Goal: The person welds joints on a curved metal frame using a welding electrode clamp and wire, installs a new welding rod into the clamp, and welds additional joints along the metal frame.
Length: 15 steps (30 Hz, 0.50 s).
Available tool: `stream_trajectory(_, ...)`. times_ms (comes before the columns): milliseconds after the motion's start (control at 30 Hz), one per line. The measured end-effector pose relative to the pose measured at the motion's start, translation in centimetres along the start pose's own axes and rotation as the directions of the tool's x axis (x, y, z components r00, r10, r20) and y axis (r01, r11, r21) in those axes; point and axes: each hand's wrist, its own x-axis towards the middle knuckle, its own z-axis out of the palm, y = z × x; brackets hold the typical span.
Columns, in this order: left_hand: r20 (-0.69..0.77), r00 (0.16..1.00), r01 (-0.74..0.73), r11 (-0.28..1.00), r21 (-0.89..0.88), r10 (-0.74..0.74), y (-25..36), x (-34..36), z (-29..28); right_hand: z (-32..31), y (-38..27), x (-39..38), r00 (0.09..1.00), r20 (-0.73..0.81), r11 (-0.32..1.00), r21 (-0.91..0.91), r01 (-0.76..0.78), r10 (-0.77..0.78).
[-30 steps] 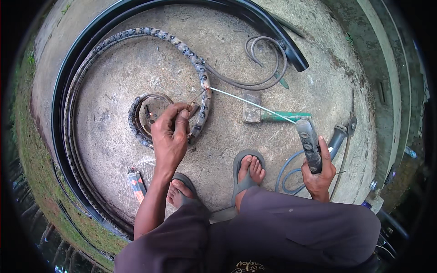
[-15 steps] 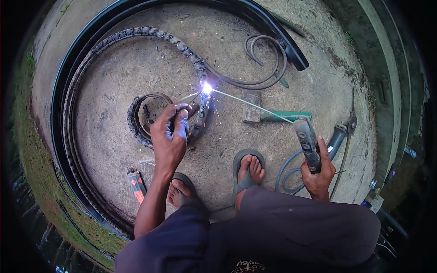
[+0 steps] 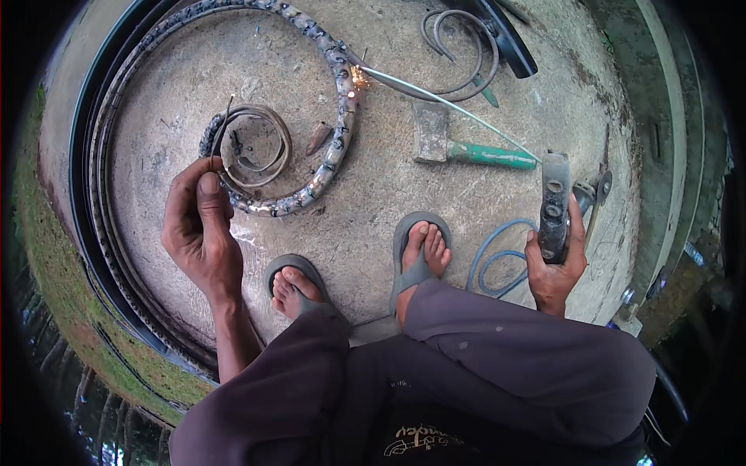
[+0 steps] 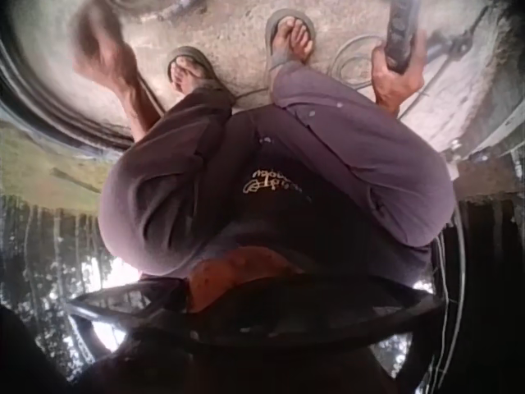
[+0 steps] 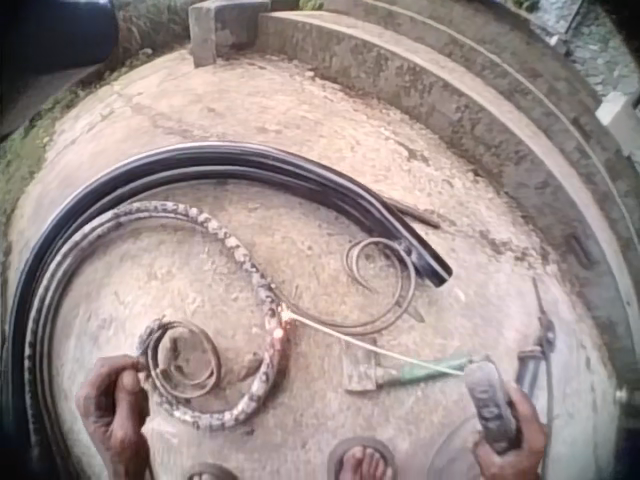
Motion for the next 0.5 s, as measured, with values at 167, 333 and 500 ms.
stream_trajectory(167, -0.040, 0.993, 0.114, 0.993, -0.019, -0.115, -1.1, -0.8, -2.2, 0.0, -0.4, -0.2, 0.994, 0.016, 0.994, 0.012, -0.107, 0.107)
stream_trajectory(333, 0.024, 0.994, 0.109, 0.994, -0.009, -0.108, -1.1, -0.8, -2.0, 0.4, -0.9, 0.4, 0.984, 0.027, 0.983, 0.059, -0.176, 0.175)
stream_trajectory(500, 0.043, 0.994, 0.099, 0.994, -0.039, -0.097, -1.1, -0.7, -1.3, 1.0, -1.6, 1.0, 0.983, 0.036, 0.979, 0.098, -0.181, 0.179)
